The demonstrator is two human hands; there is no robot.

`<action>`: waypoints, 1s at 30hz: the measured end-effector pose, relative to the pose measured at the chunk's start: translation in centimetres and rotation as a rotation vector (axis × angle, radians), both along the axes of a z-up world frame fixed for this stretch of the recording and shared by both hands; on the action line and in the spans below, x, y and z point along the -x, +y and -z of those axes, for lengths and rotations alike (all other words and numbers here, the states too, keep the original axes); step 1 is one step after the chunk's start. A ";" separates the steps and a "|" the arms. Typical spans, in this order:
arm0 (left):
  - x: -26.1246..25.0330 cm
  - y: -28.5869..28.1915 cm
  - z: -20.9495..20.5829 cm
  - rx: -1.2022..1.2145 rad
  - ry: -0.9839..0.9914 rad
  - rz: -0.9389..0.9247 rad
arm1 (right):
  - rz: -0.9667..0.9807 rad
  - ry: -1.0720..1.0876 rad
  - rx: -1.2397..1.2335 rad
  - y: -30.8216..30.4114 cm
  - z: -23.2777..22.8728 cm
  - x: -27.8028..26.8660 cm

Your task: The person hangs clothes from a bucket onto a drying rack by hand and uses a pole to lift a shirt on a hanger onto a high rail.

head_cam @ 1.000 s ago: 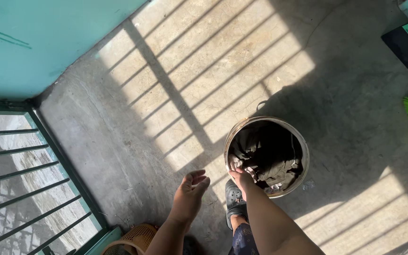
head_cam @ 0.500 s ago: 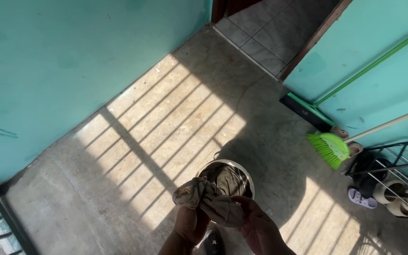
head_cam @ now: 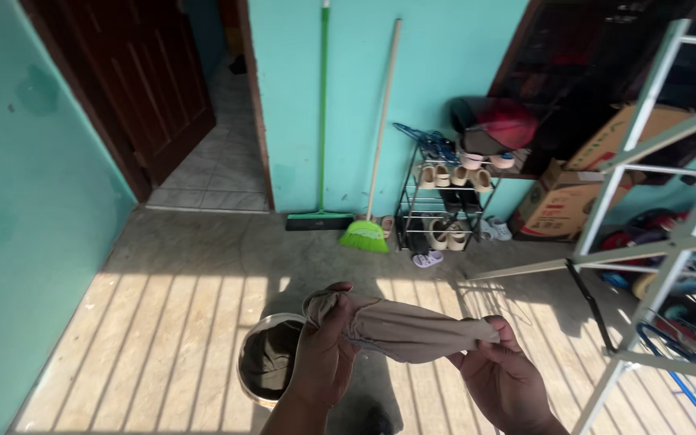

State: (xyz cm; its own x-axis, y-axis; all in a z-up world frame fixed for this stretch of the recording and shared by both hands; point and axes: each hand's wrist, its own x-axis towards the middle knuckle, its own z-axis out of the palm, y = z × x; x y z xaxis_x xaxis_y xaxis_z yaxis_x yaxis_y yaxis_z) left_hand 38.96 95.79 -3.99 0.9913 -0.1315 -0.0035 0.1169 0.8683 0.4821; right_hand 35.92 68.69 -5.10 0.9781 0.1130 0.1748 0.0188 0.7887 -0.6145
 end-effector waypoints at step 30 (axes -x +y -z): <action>19.6 -62.1 -5.6 -1.107 -0.651 0.966 | 0.864 0.237 0.451 -46.5 -3.7 34.4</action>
